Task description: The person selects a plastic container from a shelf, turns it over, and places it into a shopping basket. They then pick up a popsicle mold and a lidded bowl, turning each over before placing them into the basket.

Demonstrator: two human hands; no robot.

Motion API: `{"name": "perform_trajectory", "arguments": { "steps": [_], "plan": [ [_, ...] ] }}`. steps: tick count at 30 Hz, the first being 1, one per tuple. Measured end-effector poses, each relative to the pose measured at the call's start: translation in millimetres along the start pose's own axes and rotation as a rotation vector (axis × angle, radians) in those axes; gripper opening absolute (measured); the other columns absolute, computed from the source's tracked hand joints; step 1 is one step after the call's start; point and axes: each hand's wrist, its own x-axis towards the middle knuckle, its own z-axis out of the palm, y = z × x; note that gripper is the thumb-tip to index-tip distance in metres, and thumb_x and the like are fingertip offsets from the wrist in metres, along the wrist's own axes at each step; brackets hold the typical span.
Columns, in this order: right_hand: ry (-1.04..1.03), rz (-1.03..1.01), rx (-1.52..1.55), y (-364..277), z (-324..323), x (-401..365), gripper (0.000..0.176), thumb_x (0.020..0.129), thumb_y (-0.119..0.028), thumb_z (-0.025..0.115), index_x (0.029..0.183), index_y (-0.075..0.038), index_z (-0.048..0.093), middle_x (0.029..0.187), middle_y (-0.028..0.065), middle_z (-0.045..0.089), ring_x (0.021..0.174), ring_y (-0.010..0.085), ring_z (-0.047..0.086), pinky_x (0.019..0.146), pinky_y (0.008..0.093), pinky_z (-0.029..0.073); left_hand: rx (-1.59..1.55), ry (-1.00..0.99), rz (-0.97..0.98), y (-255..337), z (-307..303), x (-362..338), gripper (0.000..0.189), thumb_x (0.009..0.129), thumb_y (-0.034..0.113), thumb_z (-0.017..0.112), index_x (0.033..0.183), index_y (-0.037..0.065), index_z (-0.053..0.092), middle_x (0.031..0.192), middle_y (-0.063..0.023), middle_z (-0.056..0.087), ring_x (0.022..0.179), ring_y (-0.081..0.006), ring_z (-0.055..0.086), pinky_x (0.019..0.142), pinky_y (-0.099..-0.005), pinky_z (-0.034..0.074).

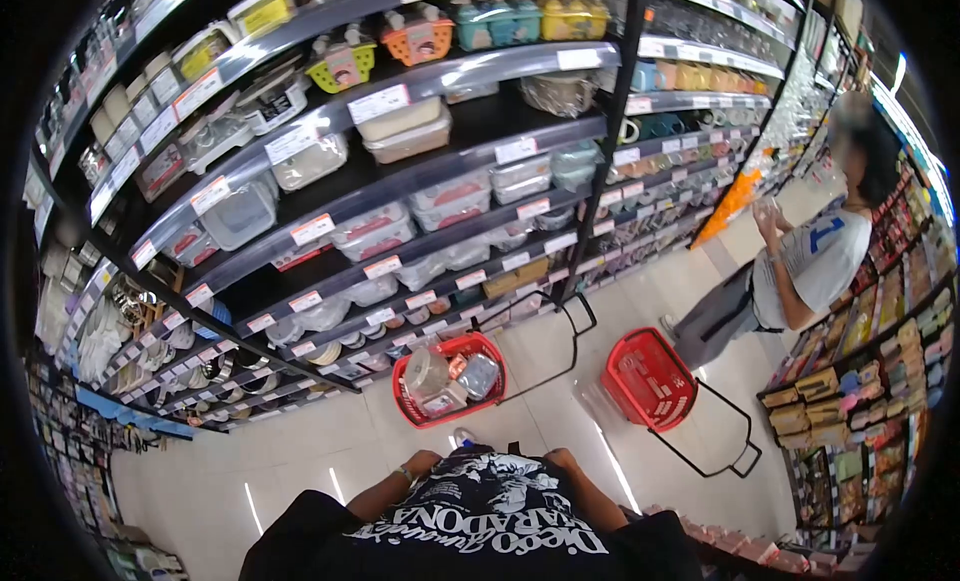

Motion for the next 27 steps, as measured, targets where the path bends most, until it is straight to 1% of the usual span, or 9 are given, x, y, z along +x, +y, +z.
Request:
{"name": "perform_trajectory", "arguments": {
  "steps": [2,3,8,9,12,15,16,24,27],
  "plan": [
    [-0.013,0.45,0.559,-23,-11,-26,0.037,0.08,-0.031,0.063,0.112,-0.014,0.072,0.106,0.0136,0.071,0.097,0.0332,0.067,0.087,0.0383,0.053,-0.112,-0.091,-0.157,6,18,6,0.018,0.076,0.019,0.06,0.084,0.008,0.072,0.083,-0.0126,0.069,0.067,-0.0277,0.067,0.066,-0.0403,0.056],
    [0.01,0.387,0.516,-24,-9,-38,0.035,0.081,-0.03,0.062,0.11,-0.014,0.072,0.104,0.0132,0.071,0.096,0.0329,0.067,0.087,0.0383,0.053,-0.445,-0.053,-0.453,40,3,9,0.022,0.078,0.023,0.058,0.084,0.006,0.071,0.08,-0.0131,0.068,0.06,-0.0271,0.065,0.063,-0.0403,0.055],
    [0.044,0.04,0.015,9,31,-86,0.026,0.081,-0.028,0.062,0.099,-0.012,0.074,0.094,0.0105,0.072,0.094,0.0315,0.067,0.084,0.0399,0.053,-0.602,0.052,-0.365,106,18,15,0.029,0.081,0.027,0.058,0.091,0.003,0.071,0.091,-0.019,0.07,0.083,-0.0309,0.068,0.081,-0.0388,0.054],
    [0.058,0.323,0.499,38,70,-81,0.021,0.081,-0.024,0.06,0.093,-0.014,0.073,0.09,0.0099,0.072,0.09,0.0304,0.068,0.08,0.0421,0.054,-0.59,0.085,-0.376,118,29,14,0.03,0.081,0.027,0.057,0.093,0.003,0.072,0.094,-0.0197,0.07,0.089,-0.0316,0.068,0.085,-0.039,0.053],
    [0.095,-0.091,-0.142,65,91,-111,0.022,0.079,-0.023,0.059,0.093,-0.015,0.074,0.089,0.0096,0.072,0.087,0.0292,0.068,0.075,0.0416,0.054,-0.56,0.036,-0.476,157,49,3,0.034,0.083,0.025,0.055,0.104,0.003,0.071,0.106,-0.0192,0.069,0.106,-0.0345,0.064,0.094,-0.0404,0.049],
    [0.209,-0.117,0.128,114,161,-116,0.017,0.07,-0.028,0.064,0.07,-0.012,0.067,0.082,0.0129,0.07,0.077,0.0327,0.068,0.069,0.0426,0.056,-0.474,0.045,-0.554,196,65,-20,0.036,0.083,0.024,0.054,0.108,0.001,0.069,0.111,-0.0183,0.068,0.109,-0.0351,0.061,0.096,-0.0412,0.047],
    [0.087,-0.121,-0.037,104,149,-127,0.021,0.076,-0.019,0.058,0.089,-0.013,0.073,0.089,0.0098,0.072,0.079,0.0291,0.069,0.069,0.0391,0.054,-0.457,0.08,-0.579,202,71,-27,0.037,0.083,0.023,0.054,0.109,0.002,0.068,0.113,-0.0185,0.067,0.11,-0.0352,0.061,0.097,-0.0415,0.047],
    [0.023,-0.028,-0.025,75,115,-177,0.025,0.064,-0.011,0.072,0.089,-0.01,0.075,0.103,0.0107,0.072,0.095,0.025,0.07,0.08,0.0343,0.057,-0.426,-0.042,-0.609,214,64,-27,0.034,0.08,0.023,0.055,0.103,0.004,0.072,0.111,-0.0196,0.068,0.105,-0.0356,0.063,0.094,-0.0405,0.049],
    [0.205,-0.145,0.02,78,121,-193,0.031,0.063,-0.011,0.074,0.093,-0.01,0.074,0.099,0.0096,0.073,0.094,0.0245,0.069,0.078,0.0342,0.058,-0.38,-0.116,-0.522,212,58,-7,0.032,0.081,0.022,0.054,0.101,0.004,0.072,0.108,-0.02,0.069,0.104,-0.0352,0.064,0.093,-0.0404,0.05]
  ]
}}
